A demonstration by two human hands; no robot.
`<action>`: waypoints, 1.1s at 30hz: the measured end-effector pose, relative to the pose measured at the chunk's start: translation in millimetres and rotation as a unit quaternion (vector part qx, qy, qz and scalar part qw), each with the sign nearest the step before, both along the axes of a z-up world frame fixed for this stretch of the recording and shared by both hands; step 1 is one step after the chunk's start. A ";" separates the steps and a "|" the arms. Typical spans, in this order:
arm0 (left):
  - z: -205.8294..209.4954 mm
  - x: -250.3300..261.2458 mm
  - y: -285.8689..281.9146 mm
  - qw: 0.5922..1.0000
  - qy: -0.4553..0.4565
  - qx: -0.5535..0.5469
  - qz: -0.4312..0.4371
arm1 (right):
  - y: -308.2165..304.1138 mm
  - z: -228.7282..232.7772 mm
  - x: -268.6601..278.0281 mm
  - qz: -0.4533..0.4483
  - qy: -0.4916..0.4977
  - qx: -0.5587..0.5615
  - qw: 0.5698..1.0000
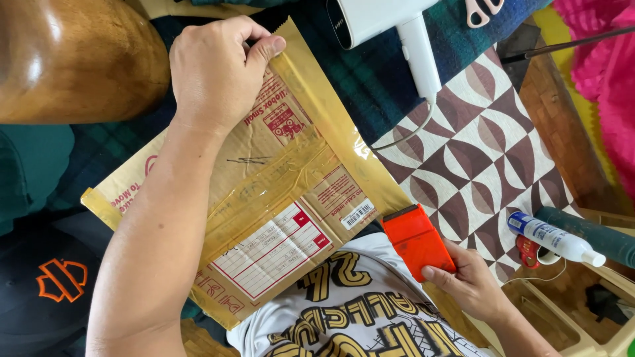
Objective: The person places several hats into a cardboard box and seals the box using a tape dispenser.
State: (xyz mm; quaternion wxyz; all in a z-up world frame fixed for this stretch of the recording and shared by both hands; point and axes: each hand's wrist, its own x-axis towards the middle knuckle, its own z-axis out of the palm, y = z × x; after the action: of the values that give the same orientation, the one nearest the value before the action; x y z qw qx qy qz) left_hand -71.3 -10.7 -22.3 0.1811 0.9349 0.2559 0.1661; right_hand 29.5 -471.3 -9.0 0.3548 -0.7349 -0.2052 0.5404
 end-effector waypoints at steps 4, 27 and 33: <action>-0.1 0.4 0.4 1.000 -0.007 0.002 -0.010 | 6.3 9.2 -5.1 -0.004 -0.053 -0.090 0.995; -0.6 0.2 0.3 0.998 -0.038 0.026 -0.034 | 52.6 39.4 -15.0 0.001 -0.081 -0.264 0.961; -3.1 3.5 5.6 0.999 -0.032 0.017 -0.018 | 43.8 -23.9 -4.1 0.178 -0.178 -0.418 0.873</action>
State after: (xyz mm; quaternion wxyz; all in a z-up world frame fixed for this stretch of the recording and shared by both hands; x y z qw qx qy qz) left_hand -67.8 -5.1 -25.5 0.1761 0.9365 0.2302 0.1973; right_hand 25.4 -427.4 -32.9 -0.1306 -0.8493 -0.1474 0.4897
